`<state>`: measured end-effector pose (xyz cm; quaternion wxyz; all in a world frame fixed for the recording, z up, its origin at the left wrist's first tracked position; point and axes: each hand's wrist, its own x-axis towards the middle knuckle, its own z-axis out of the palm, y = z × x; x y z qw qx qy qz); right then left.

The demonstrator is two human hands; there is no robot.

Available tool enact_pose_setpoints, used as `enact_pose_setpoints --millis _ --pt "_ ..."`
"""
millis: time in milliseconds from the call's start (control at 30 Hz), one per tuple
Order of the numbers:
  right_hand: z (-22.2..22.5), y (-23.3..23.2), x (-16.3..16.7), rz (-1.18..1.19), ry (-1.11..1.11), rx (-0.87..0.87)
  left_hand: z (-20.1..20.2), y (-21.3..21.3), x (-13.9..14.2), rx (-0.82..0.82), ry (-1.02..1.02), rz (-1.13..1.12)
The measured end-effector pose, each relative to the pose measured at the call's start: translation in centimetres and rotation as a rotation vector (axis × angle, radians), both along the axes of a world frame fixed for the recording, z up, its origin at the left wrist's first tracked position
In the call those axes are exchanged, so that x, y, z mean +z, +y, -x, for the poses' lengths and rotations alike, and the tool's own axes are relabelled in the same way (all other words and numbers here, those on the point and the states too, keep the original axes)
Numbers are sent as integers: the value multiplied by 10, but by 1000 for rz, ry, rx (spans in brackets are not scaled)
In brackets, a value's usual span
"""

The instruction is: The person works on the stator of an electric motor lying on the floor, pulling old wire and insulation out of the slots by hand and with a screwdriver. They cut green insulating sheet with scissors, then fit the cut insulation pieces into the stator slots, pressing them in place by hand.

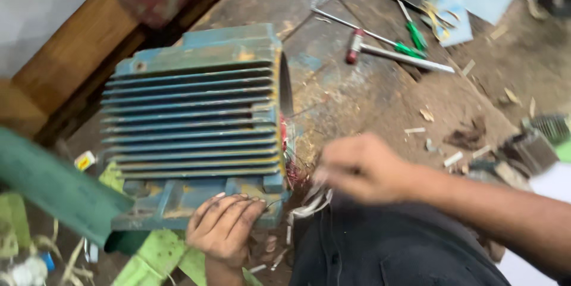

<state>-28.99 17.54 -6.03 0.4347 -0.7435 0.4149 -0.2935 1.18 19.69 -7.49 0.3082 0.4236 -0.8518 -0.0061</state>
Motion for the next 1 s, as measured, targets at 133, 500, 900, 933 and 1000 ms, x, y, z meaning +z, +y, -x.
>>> enact_pose_setpoints --millis 133,500,900,933,1000 --pt "65 -109 -31 12 158 -442 40 -6 -17 229 80 180" --pt "27 -217 -92 -71 -93 -266 109 25 -24 537 289 98" --pt "-24 -159 -103 81 -223 -617 44 62 -24 357 179 51" --pt "-19 -144 -100 60 -149 -642 33 61 -24 305 227 32" --pt "-12 -117 -95 46 -106 -679 9 58 -25 205 332 -7"
